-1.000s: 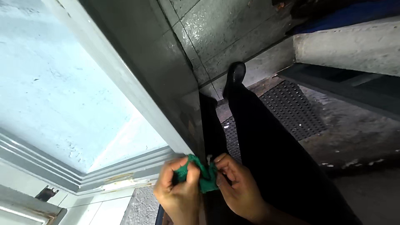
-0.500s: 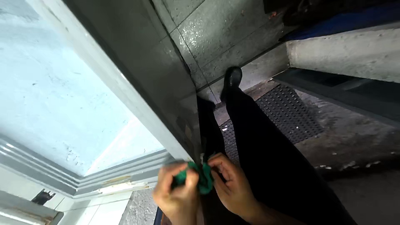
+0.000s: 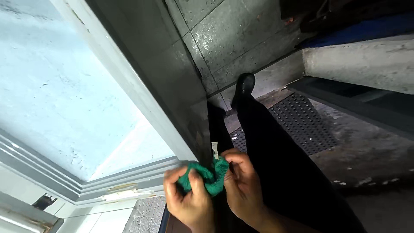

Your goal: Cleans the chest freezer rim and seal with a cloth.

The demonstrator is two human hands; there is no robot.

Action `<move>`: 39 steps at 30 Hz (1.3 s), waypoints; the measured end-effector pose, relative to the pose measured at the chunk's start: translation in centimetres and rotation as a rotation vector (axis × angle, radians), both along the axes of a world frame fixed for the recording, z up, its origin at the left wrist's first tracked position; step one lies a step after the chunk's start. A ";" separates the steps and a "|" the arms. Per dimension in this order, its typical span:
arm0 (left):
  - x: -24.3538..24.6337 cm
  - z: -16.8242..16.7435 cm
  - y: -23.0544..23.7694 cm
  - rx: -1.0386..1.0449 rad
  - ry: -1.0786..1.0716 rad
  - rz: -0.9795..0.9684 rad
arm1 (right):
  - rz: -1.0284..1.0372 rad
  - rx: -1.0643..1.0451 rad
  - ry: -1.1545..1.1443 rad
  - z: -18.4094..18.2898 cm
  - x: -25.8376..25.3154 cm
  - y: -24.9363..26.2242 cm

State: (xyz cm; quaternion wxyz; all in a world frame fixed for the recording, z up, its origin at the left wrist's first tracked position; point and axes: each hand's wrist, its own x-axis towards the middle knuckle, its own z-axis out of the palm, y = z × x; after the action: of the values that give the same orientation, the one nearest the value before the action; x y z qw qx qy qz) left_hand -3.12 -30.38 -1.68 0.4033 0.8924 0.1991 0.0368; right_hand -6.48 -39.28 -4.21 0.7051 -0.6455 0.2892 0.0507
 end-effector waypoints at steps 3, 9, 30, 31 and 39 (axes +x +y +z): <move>-2.5 0.6 1.1 0.141 -0.005 0.028 | -0.004 0.003 -0.129 -0.7 2.0 2.1; -2.6 -2.5 5.7 0.110 -0.064 -0.143 | 0.180 -0.101 -0.328 -2.4 8.0 1.5; -4.2 -1.9 4.8 -0.231 -0.025 -0.111 | 0.057 -0.276 -0.491 -3.5 12.9 1.8; -4.4 -1.8 4.7 -0.253 -0.025 -0.104 | 0.066 -0.241 -0.492 -3.2 12.0 1.7; -4.2 -2.4 4.7 -0.327 -0.045 -0.147 | 0.073 -0.219 -0.476 -3.3 11.1 1.6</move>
State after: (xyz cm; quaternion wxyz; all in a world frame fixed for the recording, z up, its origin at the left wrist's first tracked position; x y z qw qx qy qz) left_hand -7.28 -25.63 -4.09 0.5492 0.8259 0.1276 -0.0055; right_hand 4.57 -37.72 -7.52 0.6767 -0.7218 0.0957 -0.1089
